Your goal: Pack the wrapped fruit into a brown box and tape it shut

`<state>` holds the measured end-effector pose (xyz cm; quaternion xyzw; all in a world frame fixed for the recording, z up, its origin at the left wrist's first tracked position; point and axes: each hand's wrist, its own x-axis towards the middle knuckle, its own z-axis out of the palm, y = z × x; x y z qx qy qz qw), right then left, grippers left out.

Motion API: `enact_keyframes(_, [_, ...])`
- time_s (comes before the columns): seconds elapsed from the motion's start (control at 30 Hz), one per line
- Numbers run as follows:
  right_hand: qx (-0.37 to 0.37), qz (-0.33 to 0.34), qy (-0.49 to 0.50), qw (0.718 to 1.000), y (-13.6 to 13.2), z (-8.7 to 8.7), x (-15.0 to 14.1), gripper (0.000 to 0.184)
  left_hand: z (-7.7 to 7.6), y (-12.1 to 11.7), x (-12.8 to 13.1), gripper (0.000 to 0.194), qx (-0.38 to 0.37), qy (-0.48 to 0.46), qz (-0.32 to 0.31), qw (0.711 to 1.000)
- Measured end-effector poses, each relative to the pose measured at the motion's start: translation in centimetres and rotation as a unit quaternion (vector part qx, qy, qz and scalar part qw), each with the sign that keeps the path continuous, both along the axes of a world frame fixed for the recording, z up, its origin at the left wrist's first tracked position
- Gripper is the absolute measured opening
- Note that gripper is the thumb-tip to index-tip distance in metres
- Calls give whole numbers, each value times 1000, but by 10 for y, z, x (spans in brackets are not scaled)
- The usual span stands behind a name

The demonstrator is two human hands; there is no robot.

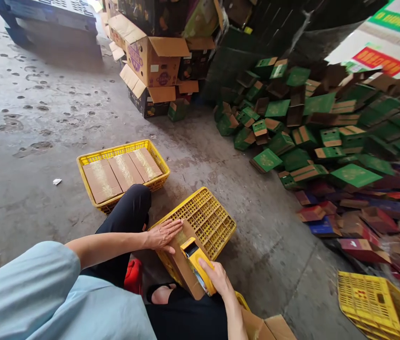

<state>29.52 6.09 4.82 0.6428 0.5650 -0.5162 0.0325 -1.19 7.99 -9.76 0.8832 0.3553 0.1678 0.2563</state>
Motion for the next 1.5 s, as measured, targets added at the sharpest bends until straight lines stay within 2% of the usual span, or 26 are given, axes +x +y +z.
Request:
enact_keyframes(0.13, [8, -27, -36, 999, 2, -3, -3, 44, 3, -13, 16, 121, 54, 34, 4, 998])
enact_keyframes(0.23, [-4, -39, -19, 999, 2, -7, -4, 44, 4, -20, 27, 128, 62, 47, -3, 997])
enact_keyframes(0.37, [-59, -65, 29, 996, 0, -13, -4, 43, 8, -22, 31, 126, 45, 58, -22, 997])
enact_keyframes(0.57, [-60, -67, 55, 994, -3, -7, -3, 43, 13, -19, 26, 127, 28, 79, -37, 996])
enact_keyframes(0.8, [-52, -62, 48, 996, -8, 4, -6, 47, 12, -19, 26, 132, 25, 84, -35, 996])
enact_keyframes(1.13, [-71, -63, 38, 995, -9, -13, 11, 43, 3, -17, 26, 133, 59, 57, -43, 996])
enact_keyframes(1.3, [-82, -82, 40, 992, -8, -18, 16, 31, 5, -17, 27, 133, 32, 57, -44, 997])
enact_keyframes(1.5, [-84, -77, 63, 991, -3, -15, 5, 36, 4, -22, 41, 137, -7, 69, -39, 997])
